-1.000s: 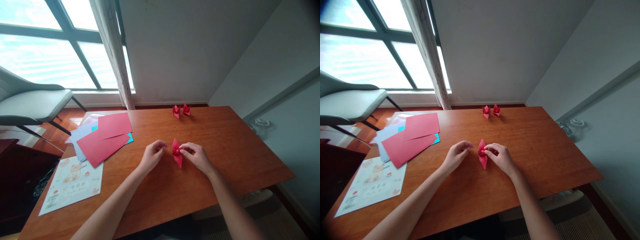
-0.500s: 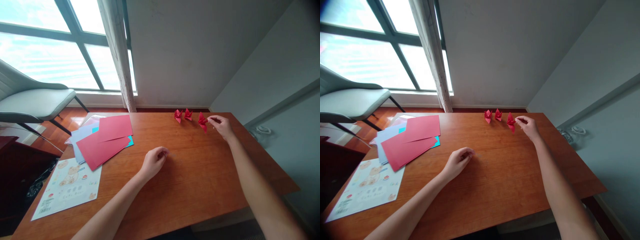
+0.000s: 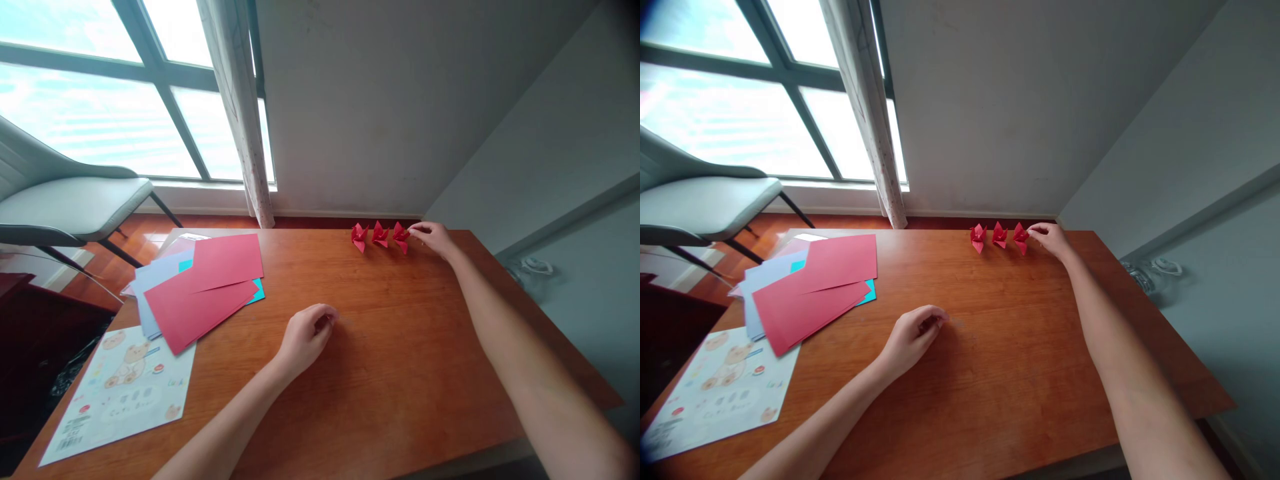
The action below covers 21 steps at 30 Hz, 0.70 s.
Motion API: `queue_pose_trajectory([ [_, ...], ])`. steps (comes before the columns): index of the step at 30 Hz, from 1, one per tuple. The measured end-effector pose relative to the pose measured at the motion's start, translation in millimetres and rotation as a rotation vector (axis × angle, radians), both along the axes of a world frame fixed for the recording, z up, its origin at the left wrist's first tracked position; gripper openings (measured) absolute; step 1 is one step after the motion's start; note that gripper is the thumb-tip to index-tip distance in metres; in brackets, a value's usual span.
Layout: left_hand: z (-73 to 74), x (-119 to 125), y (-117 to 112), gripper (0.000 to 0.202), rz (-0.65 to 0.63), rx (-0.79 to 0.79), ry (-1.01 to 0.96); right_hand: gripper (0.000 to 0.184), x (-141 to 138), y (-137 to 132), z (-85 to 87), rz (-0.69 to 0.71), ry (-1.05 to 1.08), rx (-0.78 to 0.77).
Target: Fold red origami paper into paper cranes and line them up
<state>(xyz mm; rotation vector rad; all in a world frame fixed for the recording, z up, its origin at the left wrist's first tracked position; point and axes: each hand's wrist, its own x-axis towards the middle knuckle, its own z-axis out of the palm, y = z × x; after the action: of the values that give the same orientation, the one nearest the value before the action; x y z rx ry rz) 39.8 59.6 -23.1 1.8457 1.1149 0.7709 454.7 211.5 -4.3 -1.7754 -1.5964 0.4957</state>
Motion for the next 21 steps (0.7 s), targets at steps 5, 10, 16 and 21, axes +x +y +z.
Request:
queue_pose_trajectory([
  [5, -0.7, -0.3, 0.0, 0.023, 0.000, 0.002, 0.008, 0.032, 0.3, 4.8, 1.4, 0.046, -0.080, -0.003],
  [10, -1.5, -0.7, 0.3, 0.022, -0.005, 0.009, 0.000, 0.027, 1.5, 9.5, 1.6, 0.068, -0.161, -0.007],
  [16, -0.7, -0.9, 0.4, 0.021, -0.007, 0.014, 0.010, 0.028, 1.5, 12.1, 3.0, 0.059, -0.216, -0.006],
  [21, -0.3, -1.0, 0.0, 0.022, -0.007, 0.011, 0.011, 0.019, 3.1, 15.9, 5.4, 0.101, -0.223, -0.004],
])
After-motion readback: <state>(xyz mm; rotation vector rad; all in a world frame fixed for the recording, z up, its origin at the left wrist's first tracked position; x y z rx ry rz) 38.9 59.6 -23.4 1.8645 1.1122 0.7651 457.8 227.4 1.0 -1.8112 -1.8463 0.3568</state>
